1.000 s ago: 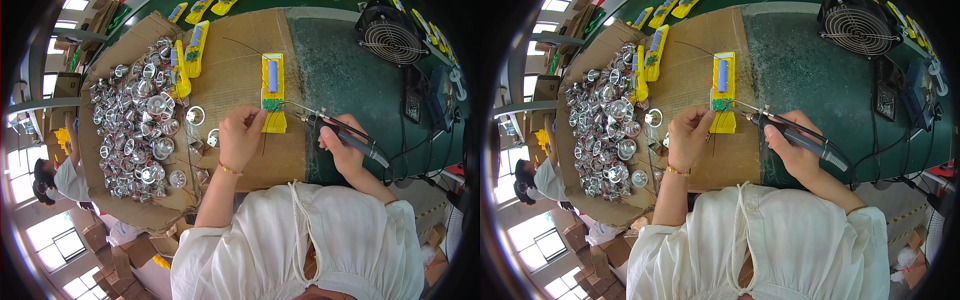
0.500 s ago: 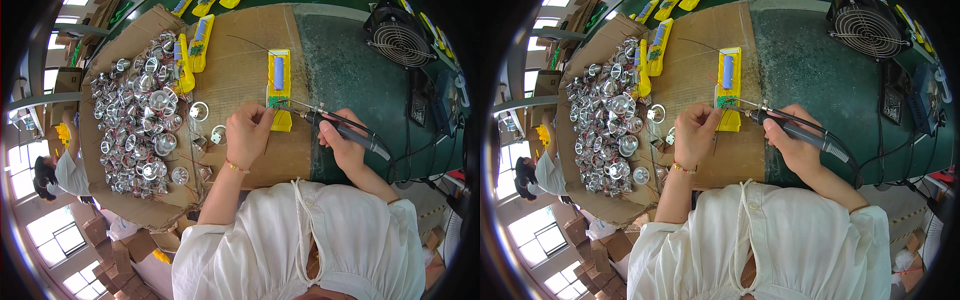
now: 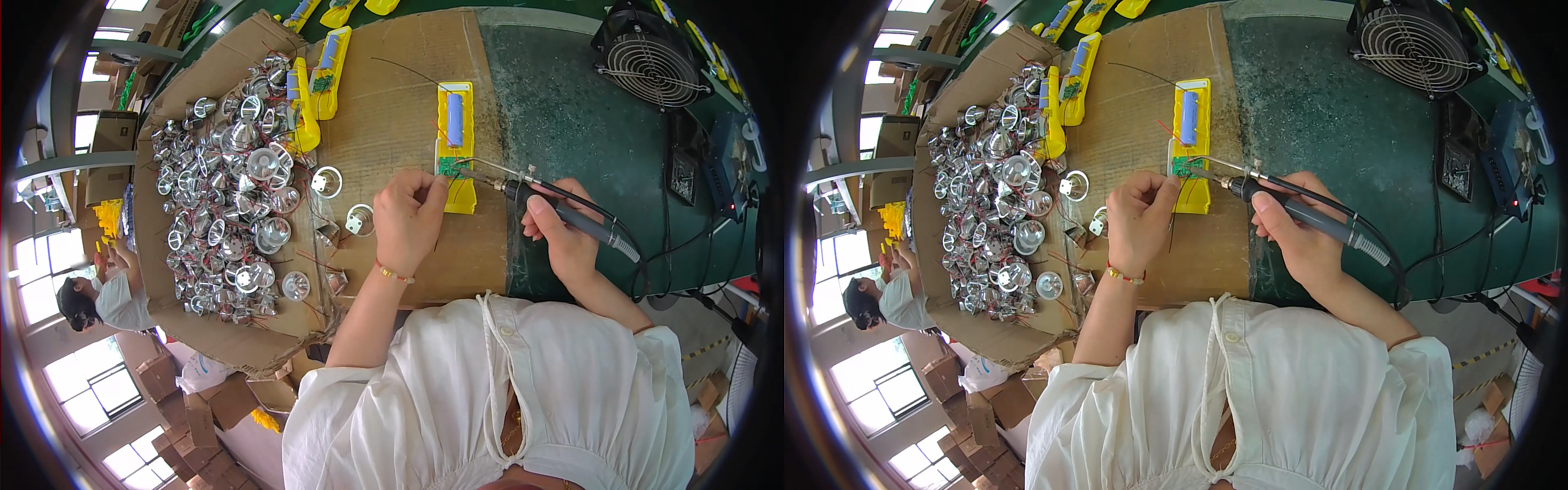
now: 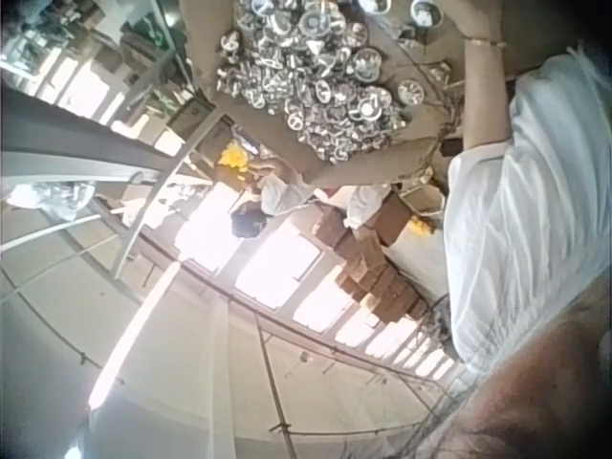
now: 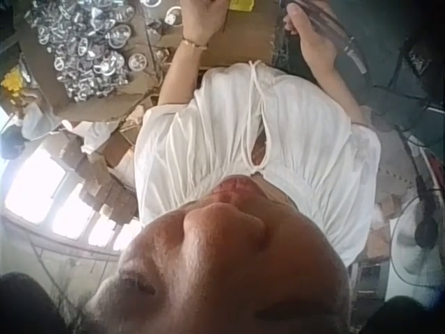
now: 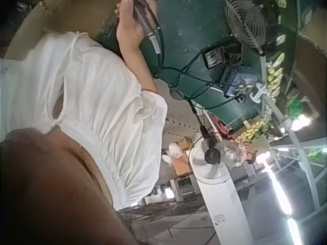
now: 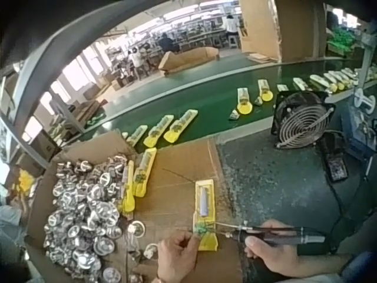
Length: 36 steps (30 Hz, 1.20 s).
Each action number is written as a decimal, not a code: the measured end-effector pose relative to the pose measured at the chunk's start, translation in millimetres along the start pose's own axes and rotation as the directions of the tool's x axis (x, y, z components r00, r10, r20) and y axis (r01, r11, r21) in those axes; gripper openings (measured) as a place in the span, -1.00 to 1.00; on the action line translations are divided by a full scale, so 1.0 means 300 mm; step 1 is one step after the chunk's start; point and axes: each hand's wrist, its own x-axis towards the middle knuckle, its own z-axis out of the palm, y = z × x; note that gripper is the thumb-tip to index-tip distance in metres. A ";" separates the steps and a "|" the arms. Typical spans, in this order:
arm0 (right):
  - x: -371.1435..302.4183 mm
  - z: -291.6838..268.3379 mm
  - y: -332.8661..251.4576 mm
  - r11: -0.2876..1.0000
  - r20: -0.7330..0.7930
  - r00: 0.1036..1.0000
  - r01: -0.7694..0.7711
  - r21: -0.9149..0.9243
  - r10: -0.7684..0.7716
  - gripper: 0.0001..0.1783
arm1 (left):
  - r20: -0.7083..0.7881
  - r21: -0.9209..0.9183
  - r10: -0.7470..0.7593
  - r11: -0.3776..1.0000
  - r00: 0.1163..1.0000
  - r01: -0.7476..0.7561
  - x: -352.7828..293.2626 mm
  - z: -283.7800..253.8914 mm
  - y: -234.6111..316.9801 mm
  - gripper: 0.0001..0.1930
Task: Soldering wires and circuit boards into plastic flashlight housings on an assembly line.
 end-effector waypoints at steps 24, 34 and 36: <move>-0.044 -0.193 0.001 0.997 -0.119 0.991 0.053 -0.053 -0.059 -0.82 | -0.067 0.666 0.275 0.728 0.959 -0.163 -0.005 0.072 0.040 -0.63; -0.007 -0.256 0.013 0.999 -0.140 0.989 -0.055 -0.004 0.054 -0.84 | -0.009 0.692 0.220 0.705 0.976 -0.153 0.250 0.119 0.158 -0.52; -0.014 -0.253 0.005 0.997 -0.145 0.987 -0.074 0.001 0.074 -0.85 | 0.002 0.708 0.152 0.698 0.988 -0.109 0.429 0.180 0.258 -0.46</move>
